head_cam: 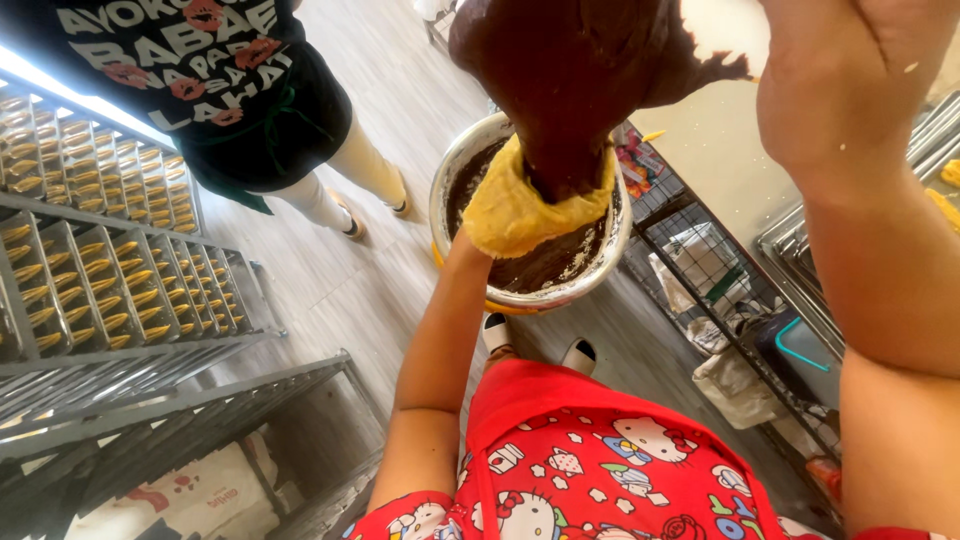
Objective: The person fills a piping bag with chocolate batter using a spatula, and then pipes the batter onto pastries on a baking tray.
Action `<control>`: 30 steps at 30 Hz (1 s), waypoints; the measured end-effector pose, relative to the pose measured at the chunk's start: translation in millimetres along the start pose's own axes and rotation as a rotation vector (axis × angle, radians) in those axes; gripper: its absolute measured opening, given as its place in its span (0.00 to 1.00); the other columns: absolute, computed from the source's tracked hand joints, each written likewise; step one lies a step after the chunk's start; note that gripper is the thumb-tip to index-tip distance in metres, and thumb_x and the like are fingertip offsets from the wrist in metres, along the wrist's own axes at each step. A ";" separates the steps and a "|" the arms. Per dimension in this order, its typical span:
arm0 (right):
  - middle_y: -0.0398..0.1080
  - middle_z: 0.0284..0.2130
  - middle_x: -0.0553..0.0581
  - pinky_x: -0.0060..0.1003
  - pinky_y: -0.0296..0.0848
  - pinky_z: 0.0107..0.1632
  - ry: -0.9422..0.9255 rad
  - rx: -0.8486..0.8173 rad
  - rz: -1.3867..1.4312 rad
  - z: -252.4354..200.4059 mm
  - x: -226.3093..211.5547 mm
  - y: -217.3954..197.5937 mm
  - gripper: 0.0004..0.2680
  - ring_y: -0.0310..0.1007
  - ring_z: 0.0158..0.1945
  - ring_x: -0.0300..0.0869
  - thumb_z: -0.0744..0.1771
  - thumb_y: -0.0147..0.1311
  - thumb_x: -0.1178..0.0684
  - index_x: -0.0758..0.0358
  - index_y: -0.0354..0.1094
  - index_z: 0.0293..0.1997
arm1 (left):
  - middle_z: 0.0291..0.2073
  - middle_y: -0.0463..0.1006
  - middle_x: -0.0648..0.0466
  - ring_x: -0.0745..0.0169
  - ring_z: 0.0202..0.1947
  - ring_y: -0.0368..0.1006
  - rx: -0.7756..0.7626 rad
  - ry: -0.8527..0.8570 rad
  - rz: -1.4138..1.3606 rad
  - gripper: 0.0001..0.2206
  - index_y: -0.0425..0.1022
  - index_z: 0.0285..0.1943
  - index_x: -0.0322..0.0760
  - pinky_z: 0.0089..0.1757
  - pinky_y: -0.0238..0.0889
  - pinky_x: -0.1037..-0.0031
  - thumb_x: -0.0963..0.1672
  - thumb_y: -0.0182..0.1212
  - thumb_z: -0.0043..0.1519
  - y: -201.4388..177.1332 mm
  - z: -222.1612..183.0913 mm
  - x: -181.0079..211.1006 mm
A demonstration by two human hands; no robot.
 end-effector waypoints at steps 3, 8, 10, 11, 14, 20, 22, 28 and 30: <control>0.62 0.28 0.51 0.29 0.50 0.36 0.003 0.001 0.040 -1.1 -1.6 -0.6 0.07 0.53 0.30 0.35 0.76 0.54 0.64 0.77 0.67 0.43 | 0.52 0.80 0.50 0.57 0.54 0.76 0.226 -0.115 -0.297 0.24 0.73 0.62 0.35 0.57 0.70 0.67 0.41 0.75 0.56 -1.7 -0.4 -14.8; 0.65 0.36 0.54 0.29 0.57 0.41 -0.060 0.002 0.048 -12.6 -3.0 -8.0 0.04 0.58 0.36 0.36 0.77 0.52 0.63 0.76 0.65 0.52 | 0.51 0.80 0.50 0.57 0.53 0.76 0.326 -0.179 -0.310 0.25 0.73 0.62 0.35 0.56 0.70 0.67 0.42 0.76 0.54 -1.8 -9.3 -19.8; 0.67 0.40 0.55 0.29 0.60 0.44 -0.104 0.004 0.040 -20.0 -7.9 -10.3 0.04 0.60 0.38 0.36 0.78 0.52 0.63 0.75 0.63 0.56 | 0.51 0.80 0.50 0.58 0.53 0.76 0.336 -0.198 -0.289 0.26 0.73 0.61 0.35 0.56 0.70 0.67 0.42 0.76 0.54 -3.4 -14.1 -17.4; 0.67 0.41 0.56 0.29 0.61 0.45 -0.135 0.011 0.035 -22.6 -11.2 -11.5 0.05 0.61 0.40 0.36 0.78 0.51 0.62 0.75 0.62 0.58 | 0.51 0.80 0.50 0.58 0.53 0.76 0.335 -0.200 -0.279 0.26 0.73 0.61 0.35 0.56 0.70 0.67 0.42 0.76 0.54 -4.1 -12.5 -16.0; 0.69 0.47 0.59 0.29 0.65 0.48 -0.243 0.036 0.003 -32.6 -24.6 -10.6 0.08 0.64 0.44 0.37 0.78 0.50 0.62 0.74 0.60 0.65 | 0.51 0.80 0.50 0.58 0.52 0.76 0.320 -0.201 -0.251 0.26 0.73 0.61 0.35 0.55 0.70 0.67 0.43 0.76 0.53 -2.9 -10.3 -11.6; 0.73 0.52 0.64 0.33 0.69 0.52 -0.321 0.067 -0.223 -46.8 -50.6 -0.7 0.10 0.70 0.49 0.42 0.80 0.51 0.61 0.72 0.60 0.71 | 0.50 0.80 0.51 0.59 0.51 0.76 0.291 -0.189 -0.237 0.27 0.73 0.61 0.36 0.55 0.71 0.68 0.44 0.77 0.52 3.8 -18.1 -7.3; 0.73 0.54 0.66 0.36 0.70 0.53 -0.390 0.079 -0.264 -47.2 -58.2 1.7 0.10 0.71 0.51 0.46 0.79 0.50 0.61 0.69 0.61 0.71 | 0.50 0.80 0.51 0.59 0.51 0.76 0.311 -0.190 -0.247 0.28 0.73 0.60 0.36 0.54 0.71 0.68 0.44 0.78 0.51 4.8 -17.7 -8.1; 0.74 0.56 0.68 0.37 0.72 0.56 -0.479 0.107 -0.154 -49.8 -57.8 12.4 0.11 0.73 0.53 0.49 0.79 0.47 0.60 0.66 0.59 0.72 | 0.49 0.80 0.51 0.60 0.50 0.77 0.313 -0.187 -0.237 0.29 0.73 0.60 0.36 0.53 0.71 0.68 0.45 0.78 0.50 6.8 -17.1 -8.8; 0.74 0.57 0.68 0.39 0.74 0.58 -0.489 0.122 -0.166 -51.7 -57.0 17.7 0.11 0.74 0.55 0.51 0.79 0.47 0.60 0.66 0.60 0.72 | 0.49 0.80 0.51 0.60 0.50 0.77 0.303 -0.179 -0.222 0.29 0.72 0.60 0.36 0.53 0.71 0.68 0.45 0.79 0.49 5.1 -15.1 -6.8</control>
Point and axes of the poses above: each hand's wrist, its own z-axis towards the middle knuckle, its own y-axis out of the palm, x = y × z, the point moved 6 cm from there along z, towards the middle knuckle
